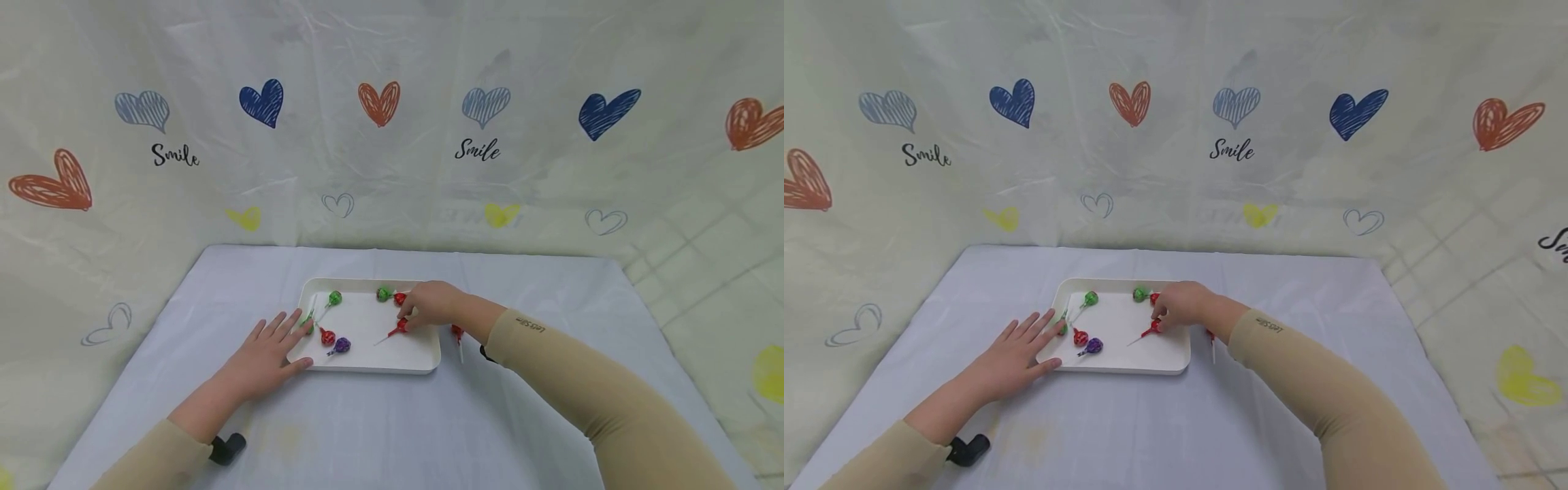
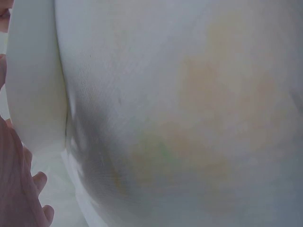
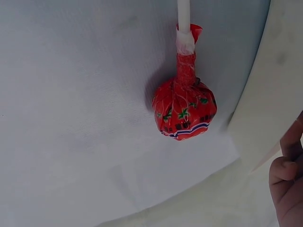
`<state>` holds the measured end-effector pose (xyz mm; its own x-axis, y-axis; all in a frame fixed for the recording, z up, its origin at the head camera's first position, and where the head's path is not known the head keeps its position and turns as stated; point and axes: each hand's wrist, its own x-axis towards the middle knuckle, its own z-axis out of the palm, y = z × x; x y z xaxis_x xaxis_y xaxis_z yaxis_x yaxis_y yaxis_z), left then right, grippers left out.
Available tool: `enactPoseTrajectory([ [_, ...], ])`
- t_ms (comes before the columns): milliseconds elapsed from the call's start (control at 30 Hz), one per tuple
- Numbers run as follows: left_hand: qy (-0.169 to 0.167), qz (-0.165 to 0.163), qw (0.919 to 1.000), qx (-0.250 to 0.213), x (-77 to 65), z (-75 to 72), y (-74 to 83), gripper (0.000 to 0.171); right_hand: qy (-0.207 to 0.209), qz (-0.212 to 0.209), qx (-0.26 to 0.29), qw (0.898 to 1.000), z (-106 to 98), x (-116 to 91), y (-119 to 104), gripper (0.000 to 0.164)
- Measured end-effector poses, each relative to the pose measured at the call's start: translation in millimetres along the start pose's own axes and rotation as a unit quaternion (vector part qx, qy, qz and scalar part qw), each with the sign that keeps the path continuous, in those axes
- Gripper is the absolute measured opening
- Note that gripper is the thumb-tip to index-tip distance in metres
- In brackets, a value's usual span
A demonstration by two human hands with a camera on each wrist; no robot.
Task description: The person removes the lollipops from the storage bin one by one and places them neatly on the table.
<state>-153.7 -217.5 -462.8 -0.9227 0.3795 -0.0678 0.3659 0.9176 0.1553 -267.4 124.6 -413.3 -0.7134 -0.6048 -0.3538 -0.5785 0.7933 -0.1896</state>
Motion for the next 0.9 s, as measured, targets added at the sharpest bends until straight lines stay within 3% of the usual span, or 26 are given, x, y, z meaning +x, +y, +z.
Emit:
enactPoseTrajectory([
  [133,-0.001,-0.001,1.0,-0.001,0.2,1.3,0.1,0.079,-0.003,0.007,-0.009,1.0,1.0,0.5,-0.6,0.023],
  [500,0.002,-0.001,1.0,-0.004,-0.1,0.1,1.0,0.078,-0.015,-0.017,0.034,0.999,0.5,-0.1,-2.4,0.025],
  [900,0.002,-0.002,0.9999,-0.012,-0.7,-0.7,1.6,0.078,-0.012,-0.045,0.015,0.999,0.5,-2.5,0.3,0.03],
])
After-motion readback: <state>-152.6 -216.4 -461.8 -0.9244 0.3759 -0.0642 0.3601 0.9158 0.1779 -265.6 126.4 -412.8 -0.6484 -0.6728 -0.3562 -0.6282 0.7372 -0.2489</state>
